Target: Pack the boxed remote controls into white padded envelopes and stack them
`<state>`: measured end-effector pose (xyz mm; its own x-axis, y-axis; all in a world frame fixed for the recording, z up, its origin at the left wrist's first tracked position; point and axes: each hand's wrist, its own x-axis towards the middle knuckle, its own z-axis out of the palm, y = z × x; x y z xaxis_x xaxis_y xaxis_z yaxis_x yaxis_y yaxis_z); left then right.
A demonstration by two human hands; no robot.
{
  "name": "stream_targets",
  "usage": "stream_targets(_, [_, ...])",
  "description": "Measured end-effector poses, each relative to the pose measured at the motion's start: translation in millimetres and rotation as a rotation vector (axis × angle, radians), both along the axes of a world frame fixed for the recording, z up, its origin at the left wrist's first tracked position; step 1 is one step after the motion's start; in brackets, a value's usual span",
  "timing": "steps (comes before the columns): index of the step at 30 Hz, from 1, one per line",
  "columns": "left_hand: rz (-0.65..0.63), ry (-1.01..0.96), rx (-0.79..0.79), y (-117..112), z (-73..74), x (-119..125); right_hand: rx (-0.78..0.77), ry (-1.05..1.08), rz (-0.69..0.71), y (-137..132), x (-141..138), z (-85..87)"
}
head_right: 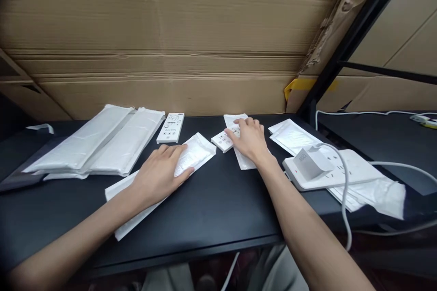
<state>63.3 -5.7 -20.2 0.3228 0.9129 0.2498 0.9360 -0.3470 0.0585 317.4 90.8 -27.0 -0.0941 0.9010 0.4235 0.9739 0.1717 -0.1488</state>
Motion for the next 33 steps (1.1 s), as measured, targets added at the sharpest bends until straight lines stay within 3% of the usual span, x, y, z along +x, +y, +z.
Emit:
stream_targets(4, [0.007,-0.019,-0.015,1.9,1.1,-3.8,-0.058,0.038,-0.149,8.2,9.8,-4.5])
stream_targets(8, [0.02,-0.025,-0.018,2.3,4.2,-5.8,-0.133,0.068,-0.18,12.8,15.1,-6.2])
stream_targets(17, [0.099,-0.064,0.114,-1.1,17.5,-4.5,-0.064,0.129,-0.262,11.8,15.3,-0.3])
stream_targets(22, [0.092,-0.007,0.085,-0.7,14.3,-5.0,0.014,0.163,-0.307,7.2,14.5,6.5])
stream_targets(33, [0.02,0.017,-0.022,1.4,8.2,-4.7,0.085,0.177,-0.21,-8.3,-1.1,10.2])
